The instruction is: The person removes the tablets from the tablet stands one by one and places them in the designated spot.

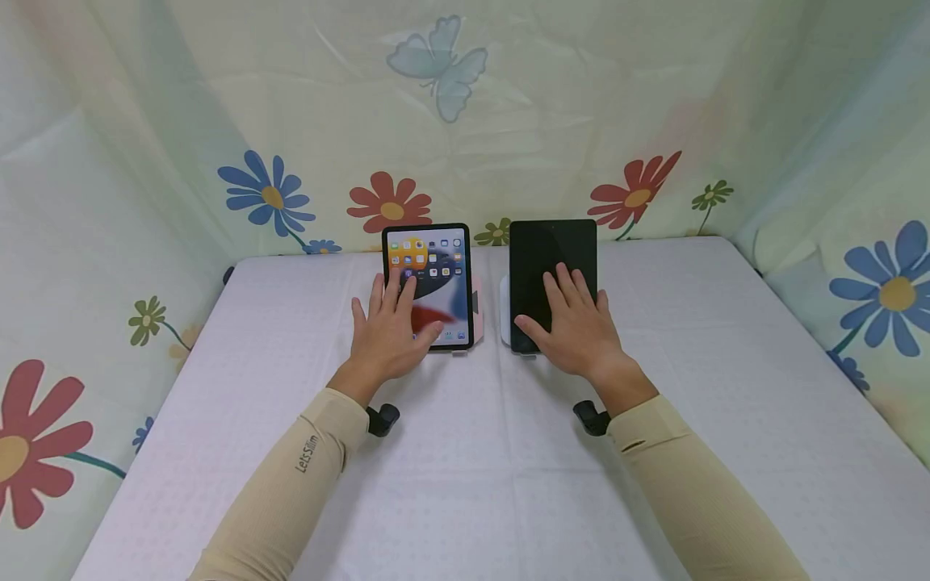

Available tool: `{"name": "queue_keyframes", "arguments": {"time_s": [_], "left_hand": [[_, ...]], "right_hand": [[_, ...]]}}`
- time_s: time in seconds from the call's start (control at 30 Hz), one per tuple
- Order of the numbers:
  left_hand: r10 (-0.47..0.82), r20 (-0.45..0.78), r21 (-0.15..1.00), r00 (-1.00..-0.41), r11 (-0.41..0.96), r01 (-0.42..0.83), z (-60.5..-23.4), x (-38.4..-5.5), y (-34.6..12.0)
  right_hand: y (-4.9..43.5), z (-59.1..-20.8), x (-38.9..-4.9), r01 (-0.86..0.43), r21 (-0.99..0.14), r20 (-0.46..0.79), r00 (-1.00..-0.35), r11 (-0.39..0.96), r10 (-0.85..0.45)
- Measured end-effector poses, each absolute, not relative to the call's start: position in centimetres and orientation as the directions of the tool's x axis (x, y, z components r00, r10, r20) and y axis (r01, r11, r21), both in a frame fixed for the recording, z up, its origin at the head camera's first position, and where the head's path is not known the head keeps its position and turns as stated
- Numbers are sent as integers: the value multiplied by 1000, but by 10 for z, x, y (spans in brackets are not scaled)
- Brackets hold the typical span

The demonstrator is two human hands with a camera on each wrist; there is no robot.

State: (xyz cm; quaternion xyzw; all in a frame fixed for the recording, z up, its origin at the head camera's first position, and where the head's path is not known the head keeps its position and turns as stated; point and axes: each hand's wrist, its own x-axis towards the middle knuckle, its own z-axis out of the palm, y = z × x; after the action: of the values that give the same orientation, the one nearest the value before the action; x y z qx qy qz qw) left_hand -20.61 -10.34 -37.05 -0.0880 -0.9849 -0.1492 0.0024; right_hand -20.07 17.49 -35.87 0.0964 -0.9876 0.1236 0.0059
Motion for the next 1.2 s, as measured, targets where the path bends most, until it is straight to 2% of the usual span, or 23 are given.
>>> {"name": "queue_keyframes", "arguments": {"time_s": [0.3, 0.5, 0.67, 0.83, 1.0, 1.2], "left_hand": [[174, 57, 308, -983, 934, 183, -372, -207, -106], [206, 161, 462, -965, 848, 258, -373, -209, -119], [143, 239, 696, -961, 665, 272, -372, -214, -130], [25, 206, 859, -978, 473, 193, -368, -219, -139], [-24, 131, 925, -991, 361, 114, -366, -225, -147], [-36, 76, 959, -996, 278, 63, -369, -233, -152]], "right_hand": [[174, -360, -201, -197, -259, 63, -980, 946, -187], [171, -363, -202, -254, -377, 191, -962, 891, -194], [161, -363, -205, -347, -540, 309, -929, 767, -203], [148, -363, -212, -397, -710, 346, -916, 581, -203], [136, -362, -223, -330, -852, 273, -942, 407, -193], [128, -361, -235, -295, -909, 241, -948, 295, -206]]}}
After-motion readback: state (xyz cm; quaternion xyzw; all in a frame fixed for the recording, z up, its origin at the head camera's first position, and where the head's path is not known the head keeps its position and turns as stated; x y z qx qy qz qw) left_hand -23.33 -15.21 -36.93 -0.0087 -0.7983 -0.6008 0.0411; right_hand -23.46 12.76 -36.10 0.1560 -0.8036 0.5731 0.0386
